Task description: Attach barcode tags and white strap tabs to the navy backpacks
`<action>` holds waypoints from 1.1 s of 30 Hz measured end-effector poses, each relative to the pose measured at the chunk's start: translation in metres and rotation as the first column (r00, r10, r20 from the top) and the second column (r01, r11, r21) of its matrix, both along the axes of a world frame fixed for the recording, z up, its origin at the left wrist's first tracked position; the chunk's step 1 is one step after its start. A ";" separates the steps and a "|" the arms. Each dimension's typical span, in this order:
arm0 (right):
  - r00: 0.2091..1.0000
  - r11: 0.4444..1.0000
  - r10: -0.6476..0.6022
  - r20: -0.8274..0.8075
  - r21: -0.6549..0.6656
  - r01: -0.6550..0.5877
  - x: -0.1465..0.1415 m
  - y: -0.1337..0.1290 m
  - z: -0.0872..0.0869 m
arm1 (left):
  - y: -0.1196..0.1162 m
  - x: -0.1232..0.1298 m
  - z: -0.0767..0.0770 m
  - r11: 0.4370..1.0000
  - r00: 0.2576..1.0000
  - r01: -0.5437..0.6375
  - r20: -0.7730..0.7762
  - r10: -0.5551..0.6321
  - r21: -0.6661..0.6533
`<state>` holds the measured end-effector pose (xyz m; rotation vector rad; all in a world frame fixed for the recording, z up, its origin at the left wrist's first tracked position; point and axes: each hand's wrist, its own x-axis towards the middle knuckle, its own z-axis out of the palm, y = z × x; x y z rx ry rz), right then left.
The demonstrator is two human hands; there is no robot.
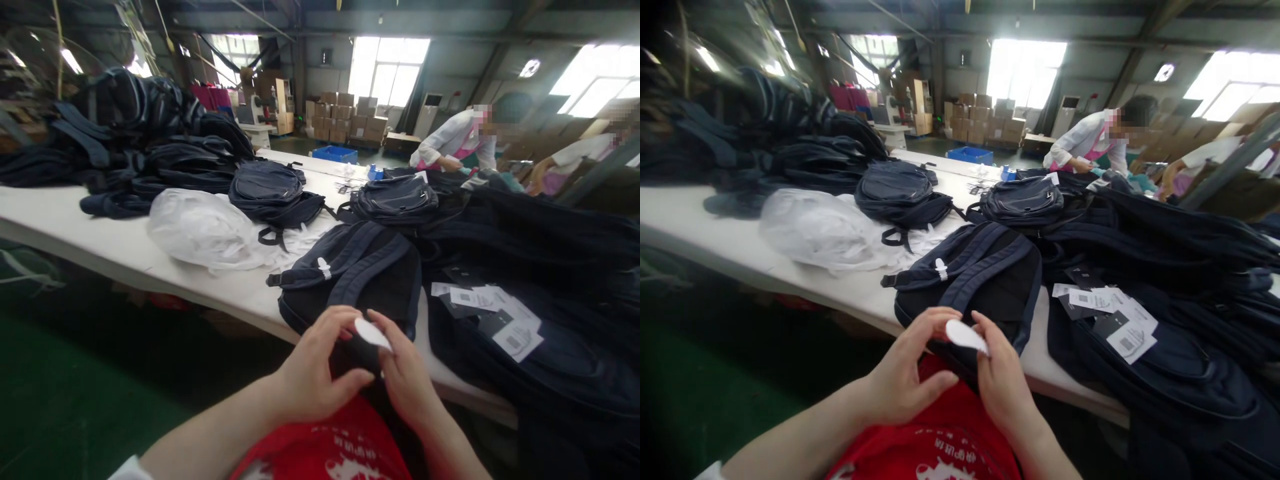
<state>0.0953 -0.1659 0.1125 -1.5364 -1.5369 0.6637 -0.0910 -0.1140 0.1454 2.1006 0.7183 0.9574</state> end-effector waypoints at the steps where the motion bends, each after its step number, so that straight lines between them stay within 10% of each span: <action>1: 0.998 0.998 -0.065 -0.011 0.002 0.065 0.012 0.006 0.001 | 0.008 -0.004 -0.003 0.993 0.993 -0.115 -0.030 0.116 0.025; 5: 0.990 0.988 -0.115 -0.081 -0.108 0.106 0.044 0.040 0.005 | 0.041 -0.015 -0.016 0.918 0.864 -0.391 -0.320 0.390 0.063; 9: 0.977 0.904 0.057 -0.207 -0.404 -0.139 0.033 0.075 -0.003 | 0.048 -0.012 -0.022 0.962 0.872 -0.273 -0.424 0.244 -0.008; 13: 0.824 0.825 -0.099 -0.558 -0.509 -0.245 0.013 0.094 0.000 | 0.032 -0.002 -0.016 0.990 0.944 -0.123 -0.315 0.095 -0.068; 17: 0.656 0.931 -0.192 -0.730 -0.347 -0.114 0.031 0.100 0.039 | 0.028 0.006 -0.006 0.984 0.991 -0.131 -0.022 0.129 -0.117; 20: 0.725 0.967 -0.137 -0.675 -0.250 -0.051 0.063 0.099 0.081 | 0.036 0.015 0.004 0.967 0.975 -0.172 0.109 0.194 -0.187; 23: 0.825 0.966 -0.154 -0.544 -0.259 0.009 0.087 0.094 0.114 | 0.040 0.032 0.018 0.958 0.984 0.025 0.178 0.028 -0.286; 28: 0.911 0.962 -0.247 -0.331 -0.196 0.190 0.099 0.084 0.145 | 0.025 0.073 0.035 0.688 0.892 0.452 0.313 -0.328 -0.568; 33: 0.756 0.975 -0.222 -0.616 -0.127 0.183 0.103 0.073 0.168 | 0.007 0.111 0.035 0.293 0.738 0.657 0.511 -0.441 -0.695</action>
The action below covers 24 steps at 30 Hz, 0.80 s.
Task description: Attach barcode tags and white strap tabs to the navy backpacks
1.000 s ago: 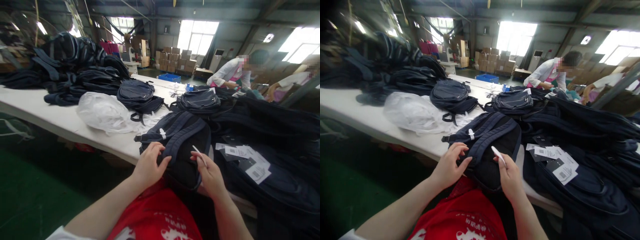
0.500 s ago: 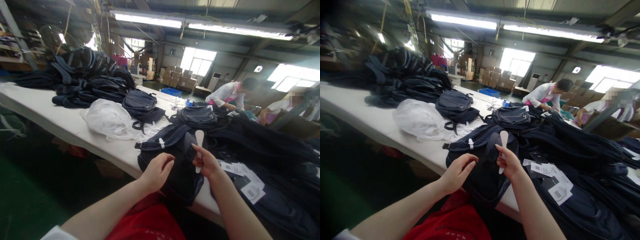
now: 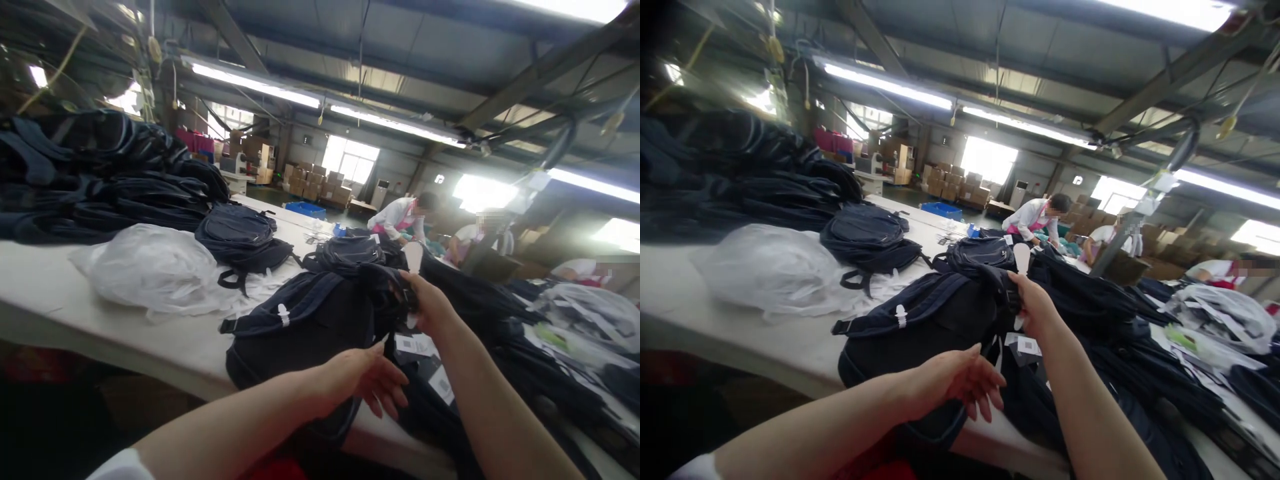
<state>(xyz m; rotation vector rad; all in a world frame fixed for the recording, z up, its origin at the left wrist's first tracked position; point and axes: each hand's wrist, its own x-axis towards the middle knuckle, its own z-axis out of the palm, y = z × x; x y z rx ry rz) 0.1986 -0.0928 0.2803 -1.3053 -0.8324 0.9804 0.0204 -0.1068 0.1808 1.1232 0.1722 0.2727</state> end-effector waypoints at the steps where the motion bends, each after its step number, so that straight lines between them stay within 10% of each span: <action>1: 0.998 0.999 0.038 -0.047 0.007 -0.038 0.000 -0.003 0.003 | -0.002 0.006 0.000 0.998 1.000 0.016 0.027 -0.014 -0.058; 14: 0.974 0.992 0.098 0.206 0.057 -0.112 -0.017 -0.032 0.010 | 0.008 0.030 0.033 0.862 0.982 -0.116 0.076 0.176 -0.494; 24: 0.985 0.996 0.071 0.157 -0.067 -0.061 -0.019 -0.074 -0.062 | 0.048 0.027 -0.002 0.778 0.945 -0.326 -0.213 0.248 -0.538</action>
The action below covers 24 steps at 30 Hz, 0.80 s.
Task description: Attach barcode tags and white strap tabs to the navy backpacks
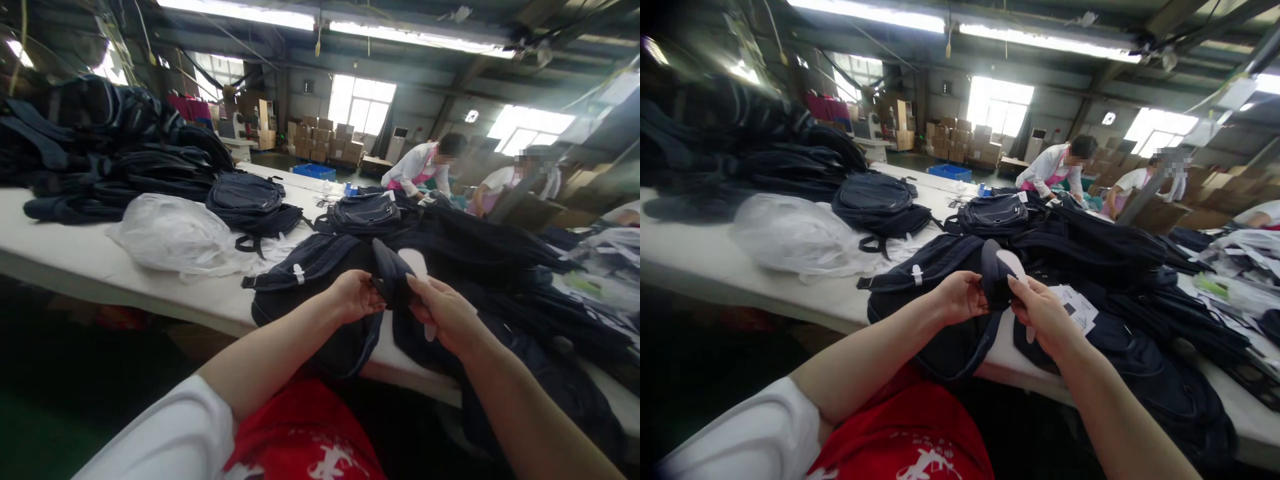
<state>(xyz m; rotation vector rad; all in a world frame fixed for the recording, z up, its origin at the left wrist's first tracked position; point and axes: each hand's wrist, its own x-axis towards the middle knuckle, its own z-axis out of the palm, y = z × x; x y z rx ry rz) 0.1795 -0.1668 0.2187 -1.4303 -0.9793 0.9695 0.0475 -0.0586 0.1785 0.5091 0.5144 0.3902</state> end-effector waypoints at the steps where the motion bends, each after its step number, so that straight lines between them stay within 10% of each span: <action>1: 1.000 1.000 0.003 0.006 -0.023 -0.003 0.002 -0.007 -0.008 | -0.001 0.002 -0.005 1.000 0.999 -0.013 -0.030 0.012 -0.011; 12: 0.994 0.923 0.108 -0.011 -0.369 -0.105 0.006 -0.056 -0.079 | -0.009 0.012 -0.042 0.998 0.997 0.049 -0.062 -0.051 -0.034; 24: 0.924 0.938 0.299 0.237 -0.251 -0.239 -0.012 -0.052 -0.153 | -0.006 0.016 -0.096 0.999 0.946 0.038 -0.320 -0.044 -0.025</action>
